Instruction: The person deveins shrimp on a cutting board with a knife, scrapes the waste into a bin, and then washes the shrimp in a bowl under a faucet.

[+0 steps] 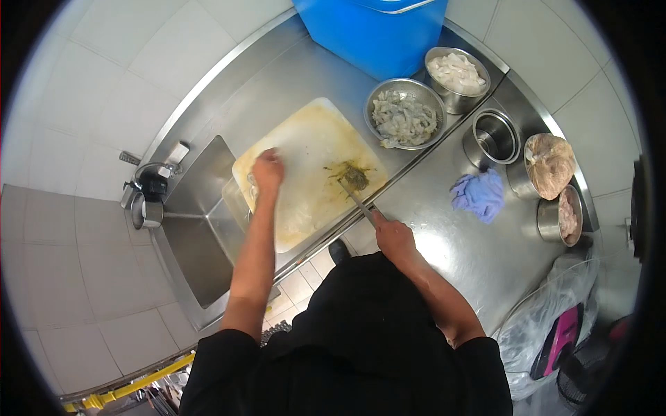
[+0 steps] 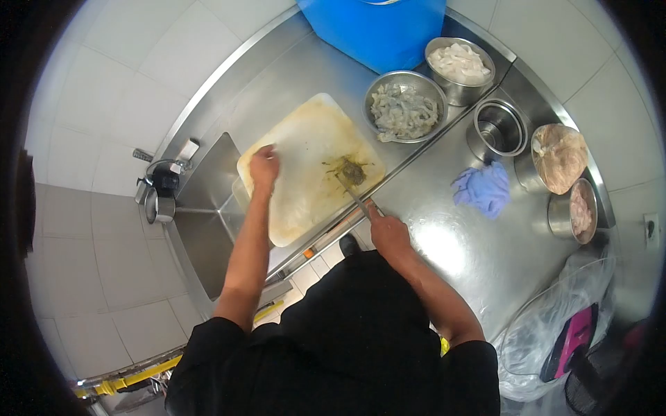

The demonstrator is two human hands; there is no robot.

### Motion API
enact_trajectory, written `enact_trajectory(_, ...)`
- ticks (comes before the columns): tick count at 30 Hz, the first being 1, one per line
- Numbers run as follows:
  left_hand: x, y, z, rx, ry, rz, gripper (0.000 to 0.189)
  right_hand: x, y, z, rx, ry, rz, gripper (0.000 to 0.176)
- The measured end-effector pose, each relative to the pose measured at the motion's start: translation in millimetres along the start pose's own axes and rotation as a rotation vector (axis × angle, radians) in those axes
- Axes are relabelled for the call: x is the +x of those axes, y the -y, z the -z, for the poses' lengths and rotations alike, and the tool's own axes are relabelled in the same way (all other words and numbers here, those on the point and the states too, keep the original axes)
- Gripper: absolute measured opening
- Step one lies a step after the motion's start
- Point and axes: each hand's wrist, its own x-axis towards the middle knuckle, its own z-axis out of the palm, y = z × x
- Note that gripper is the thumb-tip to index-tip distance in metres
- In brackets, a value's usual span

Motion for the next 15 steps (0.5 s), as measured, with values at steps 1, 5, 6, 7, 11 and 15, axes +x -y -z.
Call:
enact_trajectory(1,21.2,48.1,-5.3,0.169,-0.050,0.007,0.028,-0.7,-0.4,-2.4,0.004,-0.008,-0.007,0.047)
enact_trajectory(5,38.9,96.1,15.3,0.391,0.092,0.097,0.024,0.6,-6.8,-11.1,-0.012,-0.042,-0.021,0.033)
enact_trajectory(6,42.6,104.0,12.6,0.448,0.240,0.163,0.025,0.9,-6.9,-11.5,0.004,-0.042,-0.019,0.032)
enact_trajectory(7,41.3,99.0,14.1,0.445,0.242,0.163,0.025,1.0,-5.3,-9.2,0.001,-0.043,-0.021,0.032)
enact_trajectory(11,25.4,78.4,1.0,0.305,0.298,-0.165,0.023,-0.2,-4.7,0.1,0.072,-0.047,-0.030,0.034)
enact_trajectory(15,-14.3,34.2,-24.8,0.033,0.409,-0.502,0.015,-0.3,-8.1,1.1,0.172,-0.018,-0.012,0.043)
